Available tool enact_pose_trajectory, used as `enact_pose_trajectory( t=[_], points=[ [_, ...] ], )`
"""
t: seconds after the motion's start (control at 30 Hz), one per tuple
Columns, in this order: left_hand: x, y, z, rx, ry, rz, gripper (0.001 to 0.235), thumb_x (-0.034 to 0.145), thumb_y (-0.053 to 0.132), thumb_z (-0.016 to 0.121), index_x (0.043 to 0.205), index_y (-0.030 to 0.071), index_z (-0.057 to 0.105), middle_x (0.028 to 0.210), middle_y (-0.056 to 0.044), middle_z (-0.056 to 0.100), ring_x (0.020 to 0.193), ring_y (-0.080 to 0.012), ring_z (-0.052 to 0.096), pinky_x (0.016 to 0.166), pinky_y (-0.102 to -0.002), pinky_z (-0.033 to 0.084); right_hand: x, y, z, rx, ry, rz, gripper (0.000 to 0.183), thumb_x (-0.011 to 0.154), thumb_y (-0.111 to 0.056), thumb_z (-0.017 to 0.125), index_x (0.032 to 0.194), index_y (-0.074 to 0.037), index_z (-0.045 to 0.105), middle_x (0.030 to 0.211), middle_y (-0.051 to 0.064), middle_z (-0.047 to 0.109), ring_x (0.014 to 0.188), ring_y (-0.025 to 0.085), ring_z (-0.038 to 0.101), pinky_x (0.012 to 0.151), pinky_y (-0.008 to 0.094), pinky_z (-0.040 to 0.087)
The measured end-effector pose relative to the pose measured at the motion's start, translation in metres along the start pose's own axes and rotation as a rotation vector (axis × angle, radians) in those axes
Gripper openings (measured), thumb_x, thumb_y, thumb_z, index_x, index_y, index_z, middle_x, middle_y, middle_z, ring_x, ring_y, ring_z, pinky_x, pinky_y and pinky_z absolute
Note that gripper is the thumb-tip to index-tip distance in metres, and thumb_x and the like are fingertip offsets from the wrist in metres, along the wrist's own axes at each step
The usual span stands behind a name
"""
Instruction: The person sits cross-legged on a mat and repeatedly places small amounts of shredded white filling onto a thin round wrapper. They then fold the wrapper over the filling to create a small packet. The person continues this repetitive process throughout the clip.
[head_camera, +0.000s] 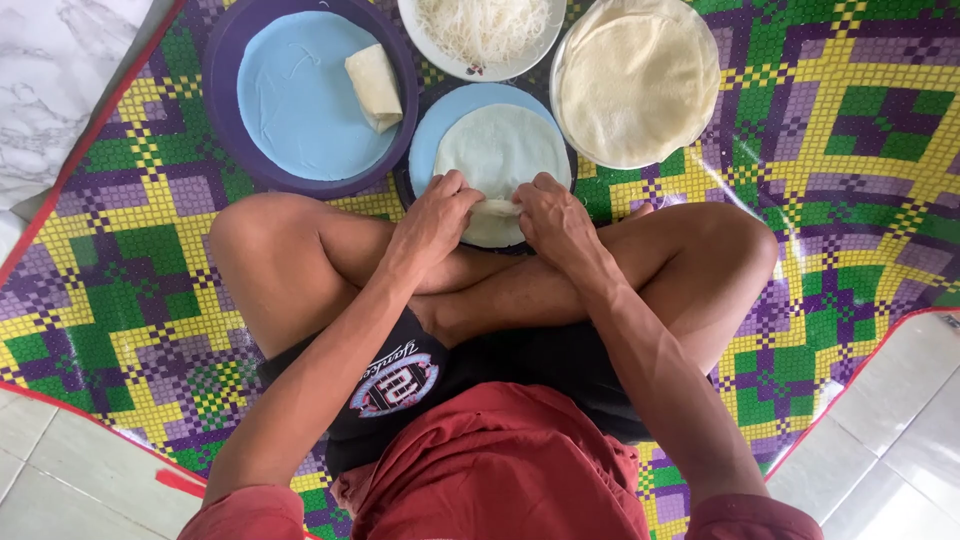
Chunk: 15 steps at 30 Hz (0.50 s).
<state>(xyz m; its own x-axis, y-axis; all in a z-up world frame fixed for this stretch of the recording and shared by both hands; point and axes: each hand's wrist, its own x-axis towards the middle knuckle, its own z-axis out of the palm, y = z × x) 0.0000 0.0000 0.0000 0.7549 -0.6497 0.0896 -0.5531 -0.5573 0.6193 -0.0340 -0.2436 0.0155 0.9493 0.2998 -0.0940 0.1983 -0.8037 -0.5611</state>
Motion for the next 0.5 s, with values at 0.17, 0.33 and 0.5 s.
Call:
enact_pose_trajectory(
  t=[0.17,0.33,0.5],
  points=[
    [-0.003,0.001,0.001,-0.049,-0.002,-0.031,0.011,0.099,0.007,0.062,0.109,0.004,0.066,0.096,-0.006,0.044,0.092,-0.0359,0.054,0.06,-0.043,0.053,0.001,-0.002,0.002,-0.039,-0.004,-0.005,0.017,0.084,-0.008,0.06,0.101,-0.007,0.064,0.09,0.011,0.053,0.076,0.041,0.068,0.061,0.049,0.058],
    [-0.006,-0.012,0.01,-0.009,0.007,-0.031,0.013,0.095,0.009,0.067,0.108,0.006,0.066,0.096,-0.004,0.044,0.091,-0.0339,0.055,0.059,-0.042,0.054,-0.001,-0.013,-0.01,0.013,-0.007,0.017,0.02,0.084,-0.01,0.06,0.104,-0.009,0.065,0.091,0.011,0.052,0.077,0.042,0.068,0.061,0.051,0.058],
    [-0.006,-0.006,-0.005,-0.033,-0.039,-0.064,0.028,0.093,0.015,0.071,0.119,0.008,0.065,0.099,-0.004,0.046,0.093,-0.0337,0.058,0.068,-0.041,0.055,-0.003,-0.02,-0.035,0.292,0.053,0.179,0.039,0.081,0.0,0.066,0.12,-0.006,0.07,0.1,0.015,0.061,0.086,0.03,0.073,0.071,0.036,0.063]
  ],
)
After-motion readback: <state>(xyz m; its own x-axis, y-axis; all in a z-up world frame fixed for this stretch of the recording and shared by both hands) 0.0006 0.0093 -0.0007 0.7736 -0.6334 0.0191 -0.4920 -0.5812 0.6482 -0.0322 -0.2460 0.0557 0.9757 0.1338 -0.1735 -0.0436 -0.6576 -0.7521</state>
